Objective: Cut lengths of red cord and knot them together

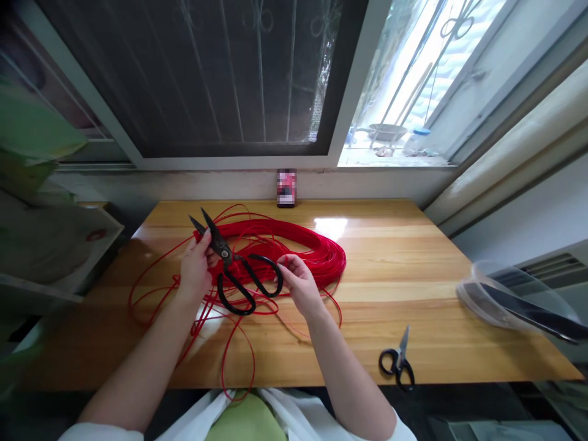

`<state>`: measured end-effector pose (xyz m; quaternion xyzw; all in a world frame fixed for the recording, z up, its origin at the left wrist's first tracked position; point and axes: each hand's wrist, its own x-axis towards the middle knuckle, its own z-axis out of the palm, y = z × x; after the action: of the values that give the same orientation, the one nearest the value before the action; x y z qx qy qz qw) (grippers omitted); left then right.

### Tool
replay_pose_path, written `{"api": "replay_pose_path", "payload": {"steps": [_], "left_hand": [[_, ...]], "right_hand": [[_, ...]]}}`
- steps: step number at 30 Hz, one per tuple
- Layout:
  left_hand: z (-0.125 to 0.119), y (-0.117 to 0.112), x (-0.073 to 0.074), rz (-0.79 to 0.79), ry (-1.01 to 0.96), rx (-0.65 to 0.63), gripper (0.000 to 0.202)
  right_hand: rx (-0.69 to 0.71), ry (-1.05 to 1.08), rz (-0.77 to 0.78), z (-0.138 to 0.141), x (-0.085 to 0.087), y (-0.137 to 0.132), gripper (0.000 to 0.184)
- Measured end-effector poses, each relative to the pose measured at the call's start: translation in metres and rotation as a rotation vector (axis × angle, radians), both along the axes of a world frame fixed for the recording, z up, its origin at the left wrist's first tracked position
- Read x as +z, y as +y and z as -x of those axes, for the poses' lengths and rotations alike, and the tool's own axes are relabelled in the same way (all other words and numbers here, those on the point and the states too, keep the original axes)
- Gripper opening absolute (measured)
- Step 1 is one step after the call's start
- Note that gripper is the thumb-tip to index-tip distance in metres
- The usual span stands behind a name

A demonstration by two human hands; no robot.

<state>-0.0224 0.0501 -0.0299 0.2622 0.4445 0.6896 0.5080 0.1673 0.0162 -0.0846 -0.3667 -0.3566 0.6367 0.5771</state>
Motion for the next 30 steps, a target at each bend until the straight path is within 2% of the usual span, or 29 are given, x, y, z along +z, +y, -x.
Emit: {"api": "replay_pose_path", "payload": {"steps": [3, 6, 9, 12, 15, 18, 20, 22, 25, 28, 29, 30], "left_hand": [[0.005, 0.001, 0.0, 0.011, -0.025, 0.015, 0.034], [0.004, 0.001, -0.001, 0.025, -0.021, -0.038, 0.034], [0.001, 0.001, -0.003, 0.036, -0.041, -0.066, 0.034], [0.002, 0.003, -0.004, 0.035, -0.082, -0.002, 0.035], [0.005, 0.005, -0.004, 0.013, -0.074, 0.073, 0.035], [0.005, 0.004, -0.005, 0.003, -0.022, 0.066, 0.032], [0.004, 0.002, -0.006, -0.005, 0.022, 0.027, 0.03], [0.002, 0.0, -0.006, -0.01, 0.07, -0.014, 0.029], [0.0, -0.001, -0.007, -0.01, 0.107, -0.034, 0.028], [0.001, 0.001, -0.009, -0.007, 0.118, -0.012, 0.026], [0.002, 0.002, -0.01, -0.011, 0.127, -0.001, 0.026], [0.002, 0.003, -0.011, -0.019, 0.14, 0.011, 0.026]], "right_hand": [[0.008, 0.032, 0.03, -0.009, -0.007, -0.01, 0.02], [0.124, 0.183, 0.178, -0.016, -0.012, -0.013, 0.02], [0.177, 0.25, 0.204, -0.015, -0.013, -0.014, 0.015], [0.202, 0.219, 0.184, -0.01, -0.013, -0.021, 0.017], [0.256, 0.24, 0.27, -0.006, -0.012, -0.029, 0.019], [0.207, 0.282, 0.345, -0.012, -0.008, -0.024, 0.015], [0.143, 0.271, 0.33, -0.021, -0.003, -0.013, 0.013], [0.043, 0.203, 0.248, -0.029, 0.002, -0.001, 0.014], [-0.258, 0.005, 0.04, -0.032, 0.012, 0.003, 0.025], [-0.701, -0.426, -0.231, -0.022, 0.019, -0.015, 0.034], [-0.762, -0.611, -0.328, -0.016, 0.02, -0.024, 0.036], [-0.721, -0.781, -0.419, -0.01, 0.019, -0.032, 0.035]]}}
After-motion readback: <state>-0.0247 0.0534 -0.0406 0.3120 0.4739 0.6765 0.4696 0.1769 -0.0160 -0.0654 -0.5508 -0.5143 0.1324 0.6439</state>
